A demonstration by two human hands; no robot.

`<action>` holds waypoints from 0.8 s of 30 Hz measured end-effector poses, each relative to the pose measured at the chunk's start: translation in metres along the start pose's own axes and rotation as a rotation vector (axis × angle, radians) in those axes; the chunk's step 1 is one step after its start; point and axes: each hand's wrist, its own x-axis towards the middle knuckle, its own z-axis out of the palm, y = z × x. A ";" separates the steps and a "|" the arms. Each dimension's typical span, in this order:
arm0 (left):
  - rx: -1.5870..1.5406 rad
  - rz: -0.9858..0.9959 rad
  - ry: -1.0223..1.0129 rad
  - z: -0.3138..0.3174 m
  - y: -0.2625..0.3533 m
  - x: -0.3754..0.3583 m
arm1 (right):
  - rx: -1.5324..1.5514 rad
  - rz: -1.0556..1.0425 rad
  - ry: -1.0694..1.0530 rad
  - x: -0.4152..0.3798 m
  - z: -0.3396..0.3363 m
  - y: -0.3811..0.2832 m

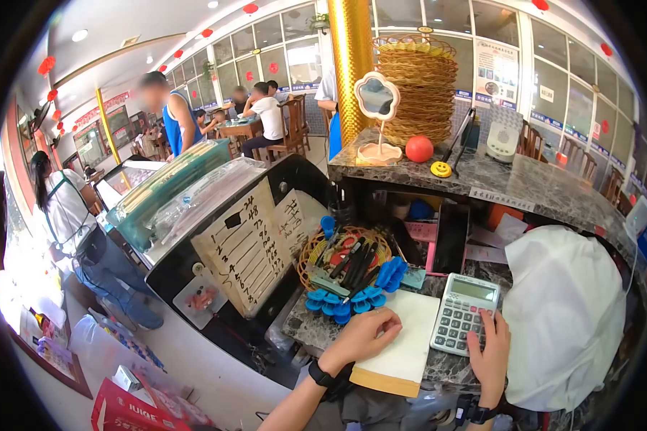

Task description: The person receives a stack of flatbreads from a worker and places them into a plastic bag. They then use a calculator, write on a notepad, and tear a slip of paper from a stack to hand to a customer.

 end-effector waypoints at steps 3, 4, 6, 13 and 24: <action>0.003 -0.022 -0.011 -0.002 0.003 0.000 | 0.003 0.013 0.001 0.000 0.000 -0.001; 0.010 -0.022 -0.014 -0.003 0.003 0.000 | 0.001 0.007 -0.002 0.000 0.000 -0.001; 0.016 -0.016 -0.017 -0.003 0.003 0.001 | -0.002 0.002 0.002 0.000 0.000 0.000; 0.014 -0.025 -0.016 -0.003 0.003 -0.001 | 0.004 0.009 0.020 0.000 0.001 0.001; 0.032 0.005 0.027 0.000 0.001 -0.003 | -0.020 -0.063 0.064 0.000 -0.001 -0.007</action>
